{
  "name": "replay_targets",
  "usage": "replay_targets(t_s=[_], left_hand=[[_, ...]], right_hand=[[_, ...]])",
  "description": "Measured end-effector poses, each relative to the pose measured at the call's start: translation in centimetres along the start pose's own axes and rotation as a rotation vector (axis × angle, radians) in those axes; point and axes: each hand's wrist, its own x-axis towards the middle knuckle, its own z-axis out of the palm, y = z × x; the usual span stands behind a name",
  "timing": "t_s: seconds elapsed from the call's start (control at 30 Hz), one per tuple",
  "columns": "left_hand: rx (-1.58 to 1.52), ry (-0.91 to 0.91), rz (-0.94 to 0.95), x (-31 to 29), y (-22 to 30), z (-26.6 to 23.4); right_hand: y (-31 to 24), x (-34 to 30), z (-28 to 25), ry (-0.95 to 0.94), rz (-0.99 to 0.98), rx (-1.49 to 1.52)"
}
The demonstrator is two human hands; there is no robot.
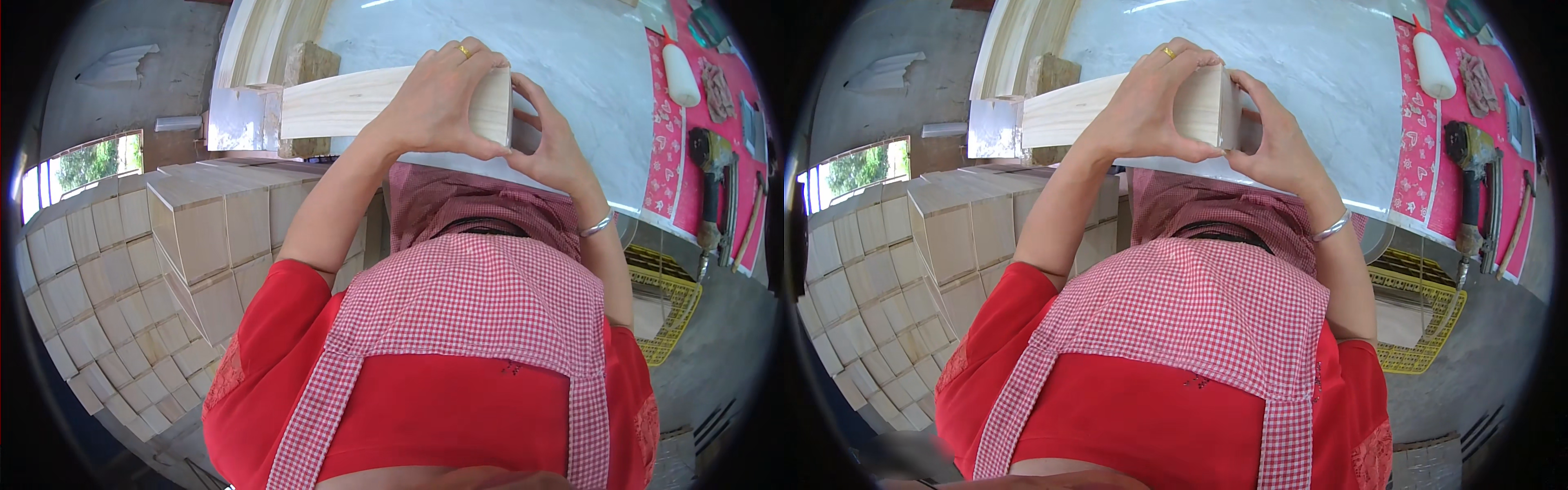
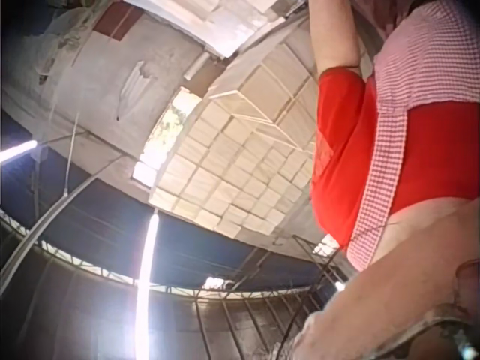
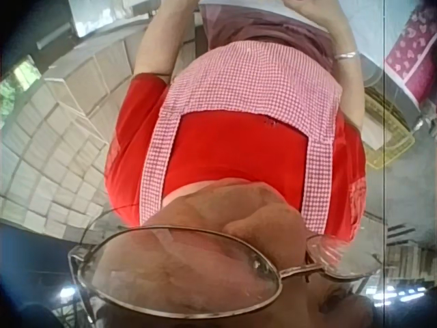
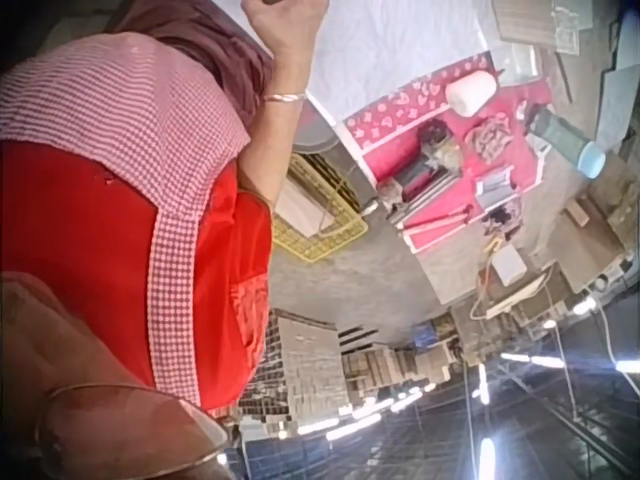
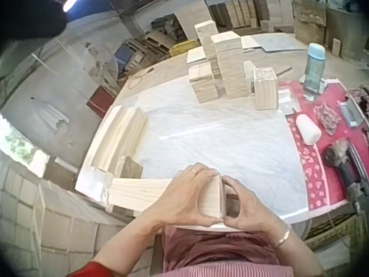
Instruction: Assembling wooden boxes by applying glue to joints and securing them with a pneumatic staple gun.
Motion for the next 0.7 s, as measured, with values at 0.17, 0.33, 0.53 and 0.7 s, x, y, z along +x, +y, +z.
replay_targets(t_s=[0.17,0.33,0.53,0.7], left_hand=[[0.003,0.004,0.012,0.1,-0.3,0.1],[0.003,0.006,0.015,0.0,-0.1,0.1],[0.003,0.005,0.014,0.1,-0.2,0.2],[-0.001,0.008,0.001,0.2,0.0,0.2]], right_hand=[[-2.5,-3.7,1.7,0.156,0.009,-0.082],[-4.4,-6.1,2.8,0.124,-0.098,-0.174],[-4.3,-6.7,3.6,0.132,-0.113,-0.093],[-3.9,-6.5,3.6,0.147,-0.132,-0.026]])
